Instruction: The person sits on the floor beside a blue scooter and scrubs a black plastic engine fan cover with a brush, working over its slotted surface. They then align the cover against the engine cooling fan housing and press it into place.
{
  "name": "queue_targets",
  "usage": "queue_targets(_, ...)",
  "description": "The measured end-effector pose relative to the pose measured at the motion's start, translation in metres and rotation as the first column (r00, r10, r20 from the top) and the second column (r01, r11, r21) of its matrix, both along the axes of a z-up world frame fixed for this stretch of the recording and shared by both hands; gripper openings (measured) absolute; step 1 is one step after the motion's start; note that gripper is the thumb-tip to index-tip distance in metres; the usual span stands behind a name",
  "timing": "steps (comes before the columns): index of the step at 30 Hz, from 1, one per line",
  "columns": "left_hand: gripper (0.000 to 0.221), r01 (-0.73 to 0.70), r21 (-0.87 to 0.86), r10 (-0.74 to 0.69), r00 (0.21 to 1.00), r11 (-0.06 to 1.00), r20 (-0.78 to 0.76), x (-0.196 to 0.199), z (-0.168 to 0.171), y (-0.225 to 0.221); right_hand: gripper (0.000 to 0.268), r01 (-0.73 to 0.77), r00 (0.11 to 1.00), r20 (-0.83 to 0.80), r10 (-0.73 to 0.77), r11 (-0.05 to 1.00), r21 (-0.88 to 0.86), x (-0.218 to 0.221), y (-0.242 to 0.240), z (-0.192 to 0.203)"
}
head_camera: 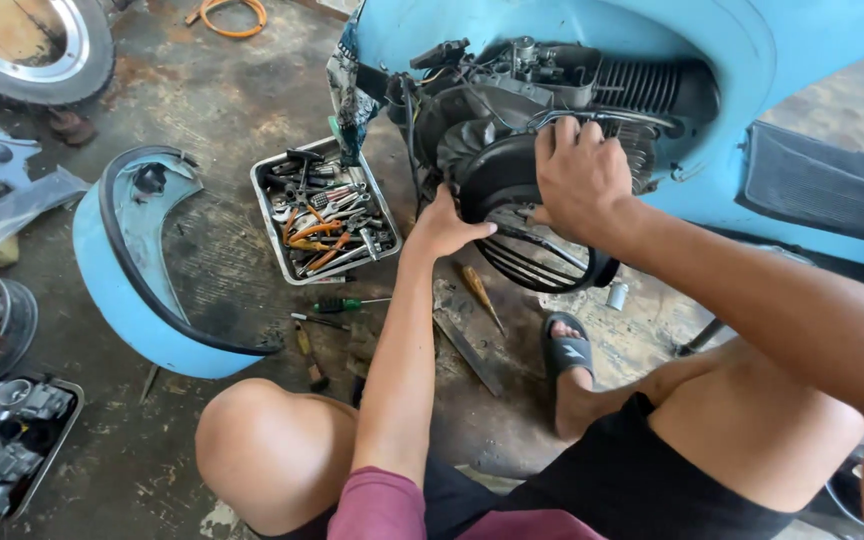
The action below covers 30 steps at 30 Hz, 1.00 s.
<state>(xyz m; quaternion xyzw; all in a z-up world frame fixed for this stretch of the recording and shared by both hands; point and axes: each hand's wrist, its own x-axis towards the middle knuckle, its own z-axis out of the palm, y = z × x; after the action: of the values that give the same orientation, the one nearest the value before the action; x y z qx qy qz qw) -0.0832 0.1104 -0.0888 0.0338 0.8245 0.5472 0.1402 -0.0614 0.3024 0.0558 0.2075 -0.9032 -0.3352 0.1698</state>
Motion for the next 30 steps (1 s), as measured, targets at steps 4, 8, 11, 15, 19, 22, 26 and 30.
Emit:
queue_targets(4, 0.091, -0.087, 0.138, 0.094, 0.994, 0.987, -0.046, 0.017, -0.004, -0.004, 0.117, -0.031, 0.999, -0.013, 0.032, 0.999, 0.036, -0.018, -0.005, -0.034)
queue_targets(8, 0.088, -0.189, 0.216, 0.198, 0.98, 0.958, -0.023, 0.01, -0.05, -0.011, 0.124, -0.201, 0.974, -0.098, 0.205, 0.979, 0.043, -0.025, -0.02, -0.059)
queue_targets(11, 0.087, -0.215, 0.29, 0.224, 0.975, 0.933, 0.004, 0.013, -0.059, -0.004, 0.12, -0.16, 0.986, -0.045, 0.162, 0.986, 0.046, -0.022, -0.028, -0.065)
queue_targets(15, 0.092, -0.237, 0.336, 0.26, 0.965, 0.912, -0.025, 0.006, -0.044, -0.003, 0.112, -0.117, 0.993, -0.027, 0.118, 0.993, 0.017, -0.03, -0.032, -0.058)
queue_targets(19, 0.1, -0.255, 0.396, 0.277, 0.961, 0.882, 0.003, -0.011, -0.074, 0.003, 0.106, -0.079, 0.997, 0.014, 0.079, 0.997, 0.0, -0.036, -0.029, -0.051)
queue_targets(22, 0.097, -0.316, 0.371, 0.344, 0.939, 0.873, -0.012, -0.015, -0.068, 0.001, 0.11, -0.116, 0.993, -0.019, 0.116, 0.993, -0.026, -0.052, -0.021, -0.055)
queue_targets(26, 0.089, -0.353, 0.437, 0.398, 0.917, 0.828, -0.013, -0.018, -0.058, 0.0, 0.104, -0.123, 0.991, -0.061, 0.12, 0.991, -0.051, -0.058, -0.02, -0.048)
queue_targets(30, 0.069, -0.344, 0.596, 0.492, 0.865, 0.726, -0.1, -0.025, -0.071, 0.003, 0.105, -0.292, 0.955, -0.093, 0.283, 0.951, -0.105, -0.069, -0.016, -0.032)
